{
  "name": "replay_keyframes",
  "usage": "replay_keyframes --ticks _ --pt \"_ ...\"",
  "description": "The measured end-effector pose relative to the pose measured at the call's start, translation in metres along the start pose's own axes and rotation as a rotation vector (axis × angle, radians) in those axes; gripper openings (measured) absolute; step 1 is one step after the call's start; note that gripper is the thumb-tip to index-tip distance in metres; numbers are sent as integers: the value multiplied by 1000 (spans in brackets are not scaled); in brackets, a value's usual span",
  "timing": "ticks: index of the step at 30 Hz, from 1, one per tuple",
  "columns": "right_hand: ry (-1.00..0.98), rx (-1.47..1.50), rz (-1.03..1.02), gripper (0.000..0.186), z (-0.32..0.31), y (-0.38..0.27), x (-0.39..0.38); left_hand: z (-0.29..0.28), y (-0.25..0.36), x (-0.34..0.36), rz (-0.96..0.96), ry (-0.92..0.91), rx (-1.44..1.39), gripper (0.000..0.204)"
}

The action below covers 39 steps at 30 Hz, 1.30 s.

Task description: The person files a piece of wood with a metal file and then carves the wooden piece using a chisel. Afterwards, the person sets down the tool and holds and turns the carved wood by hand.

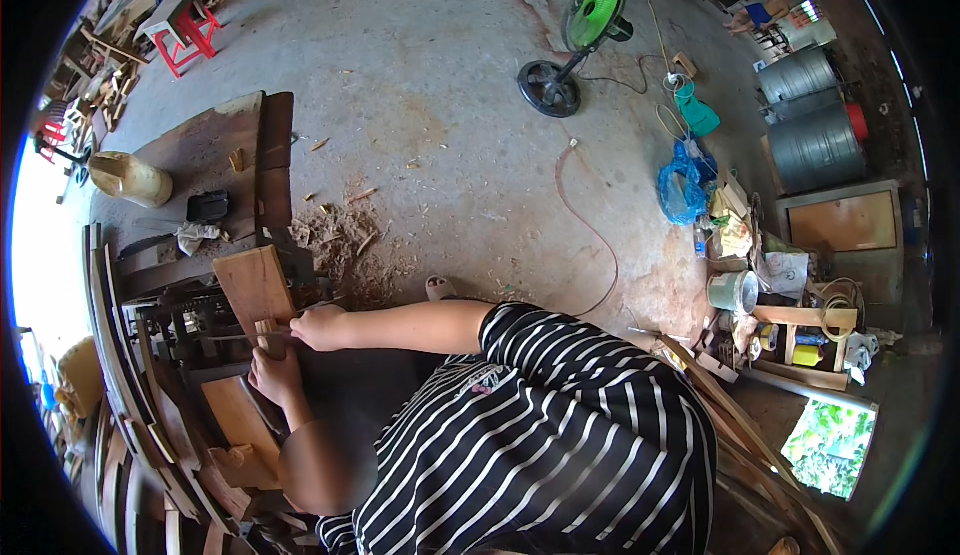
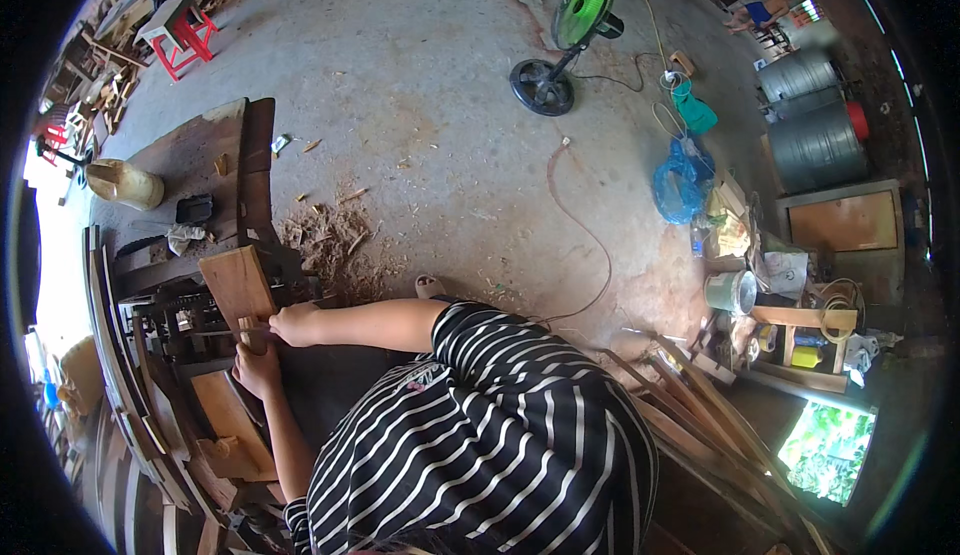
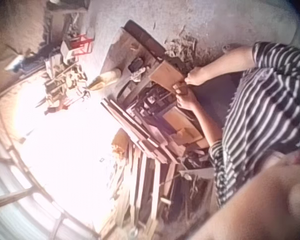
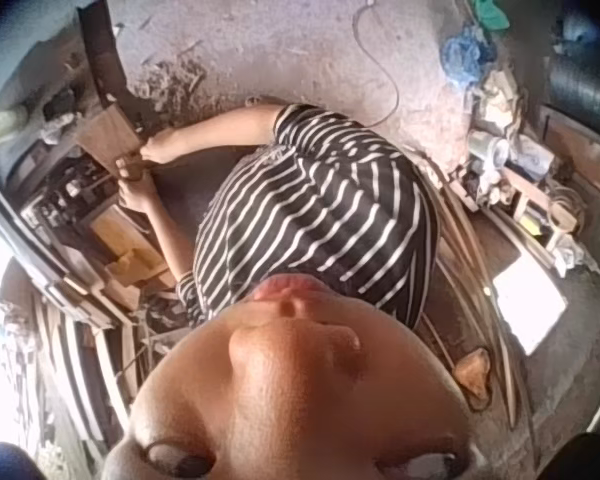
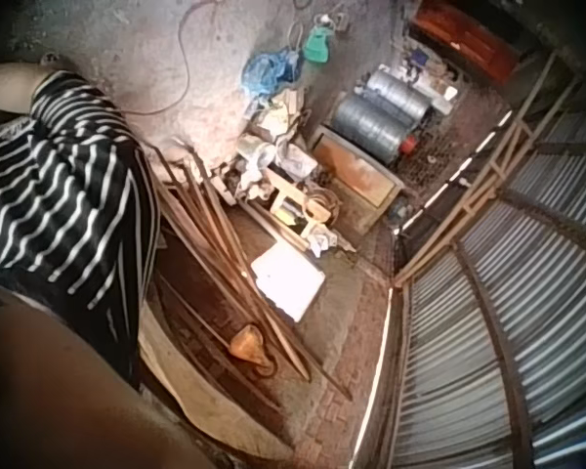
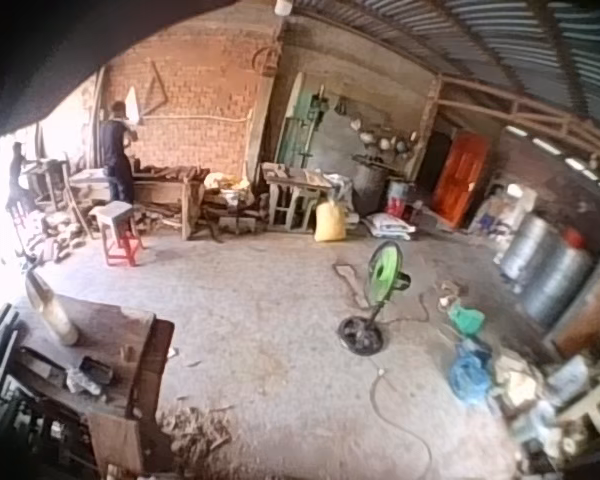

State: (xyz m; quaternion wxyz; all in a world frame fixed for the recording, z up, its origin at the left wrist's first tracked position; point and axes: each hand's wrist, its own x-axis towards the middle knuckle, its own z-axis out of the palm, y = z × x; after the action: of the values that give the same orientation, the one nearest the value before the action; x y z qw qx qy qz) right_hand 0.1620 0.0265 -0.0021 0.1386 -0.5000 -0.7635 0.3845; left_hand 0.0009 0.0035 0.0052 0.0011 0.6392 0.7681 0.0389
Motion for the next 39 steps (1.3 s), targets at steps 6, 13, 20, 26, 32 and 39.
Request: replay_keyframes --ticks 6,13,20,26,32,39 --pt "-57 32 -38 33 -25 9 -19 -1 0 0 -30 -35 31 44" --pt "-143 27 -23 33 -24 4 13 0 7 0 -30 -6 32 42" --pt "-179 37 -48 32 -32 5 -3 -1 1 -3 -17 23 43 38" --pt "-116 67 65 29 -53 8 -10 -8 2 0 -29 8 24 43" --pt "-95 85 39 27 -40 29 -21 -6 2 1 -48 -16 -71 42" --pt "-93 91 -21 27 -47 27 -5 -7 2 1 -49 12 -101 39"
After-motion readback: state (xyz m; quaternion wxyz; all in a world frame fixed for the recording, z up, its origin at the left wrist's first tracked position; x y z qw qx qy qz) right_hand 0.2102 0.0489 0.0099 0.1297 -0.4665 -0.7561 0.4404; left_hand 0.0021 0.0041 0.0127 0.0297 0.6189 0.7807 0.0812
